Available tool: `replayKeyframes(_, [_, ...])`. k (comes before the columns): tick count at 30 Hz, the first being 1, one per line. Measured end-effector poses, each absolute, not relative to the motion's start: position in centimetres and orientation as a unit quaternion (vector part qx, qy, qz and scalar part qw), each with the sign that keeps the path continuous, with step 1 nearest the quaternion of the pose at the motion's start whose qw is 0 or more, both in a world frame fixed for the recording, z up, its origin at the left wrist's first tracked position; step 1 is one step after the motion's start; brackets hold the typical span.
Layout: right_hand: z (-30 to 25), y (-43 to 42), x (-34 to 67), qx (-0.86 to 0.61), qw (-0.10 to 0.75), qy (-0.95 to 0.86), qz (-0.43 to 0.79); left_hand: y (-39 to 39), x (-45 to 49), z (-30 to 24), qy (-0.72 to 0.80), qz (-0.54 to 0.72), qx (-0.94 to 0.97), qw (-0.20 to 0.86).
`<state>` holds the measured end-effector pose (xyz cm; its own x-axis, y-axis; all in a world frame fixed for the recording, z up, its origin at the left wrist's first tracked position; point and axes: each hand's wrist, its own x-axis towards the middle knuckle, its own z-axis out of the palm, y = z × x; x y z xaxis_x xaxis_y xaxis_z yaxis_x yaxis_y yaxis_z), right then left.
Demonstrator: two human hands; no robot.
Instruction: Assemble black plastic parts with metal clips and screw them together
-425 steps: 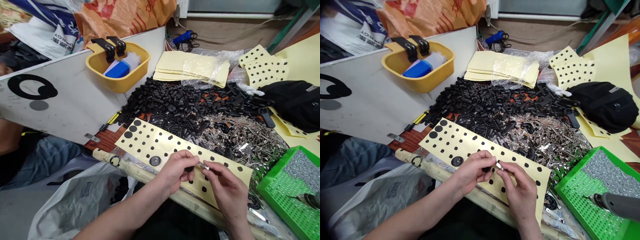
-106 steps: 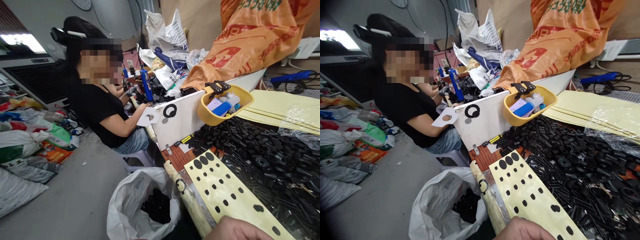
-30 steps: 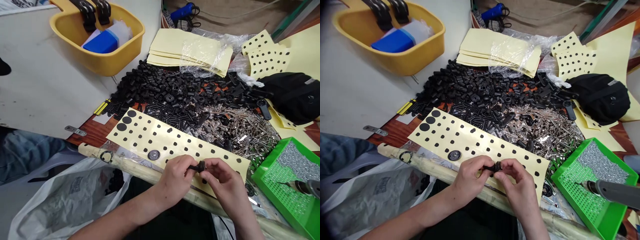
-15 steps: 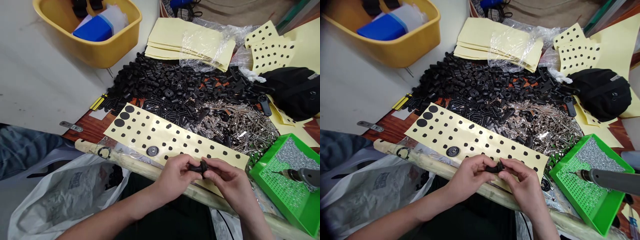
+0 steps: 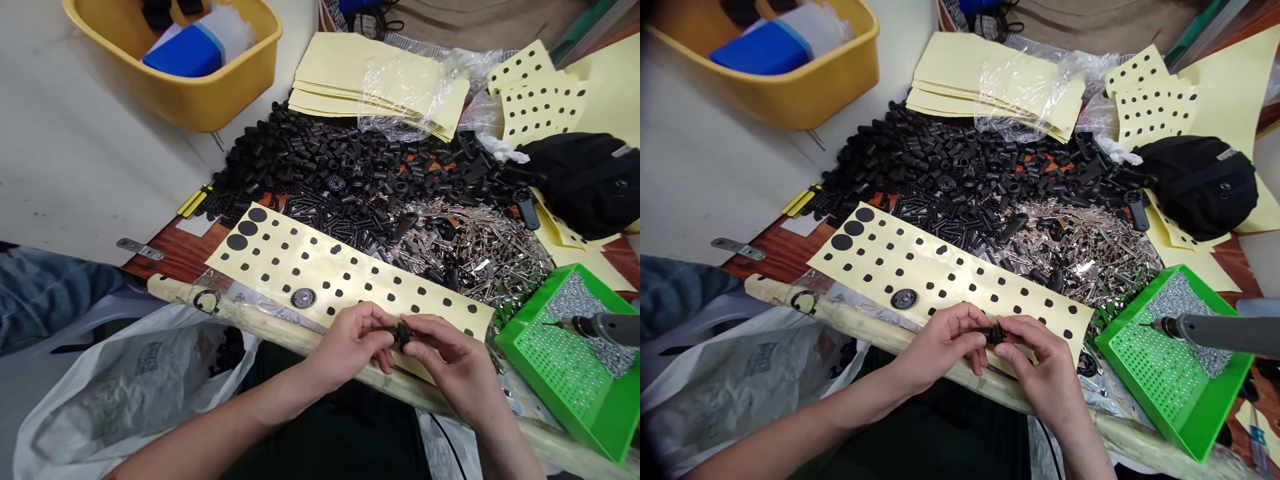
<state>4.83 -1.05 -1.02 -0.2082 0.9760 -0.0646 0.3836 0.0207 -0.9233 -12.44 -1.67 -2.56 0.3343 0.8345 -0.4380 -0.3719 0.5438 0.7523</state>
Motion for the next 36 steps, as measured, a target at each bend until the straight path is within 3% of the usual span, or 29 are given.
replayKeyframes(18, [-1.0,-1.3,4.3,-0.553,0.287,-0.685,0.377,-2.5,-12.3,-3.0,0.457,0.418,0.335,0.710])
replayKeyframes(21, [-1.1,-1.7,4.1,-0.553,0.293,-0.679,0.384,-2.3,-12.5,-2.8,0.453,0.418,0.328,0.715])
replayKeyframes(27, [-0.8,-2.1,3.6,-0.517,0.315,-0.751,0.262,-2.0,-13.1,-2.6,0.436,0.401,0.307,0.745])
replayKeyframes(36, [-0.4,-2.6,2.1,-0.528,0.310,-0.750,0.250,-1.9,-13.8,-2.7,0.379,0.435,0.248,0.778])
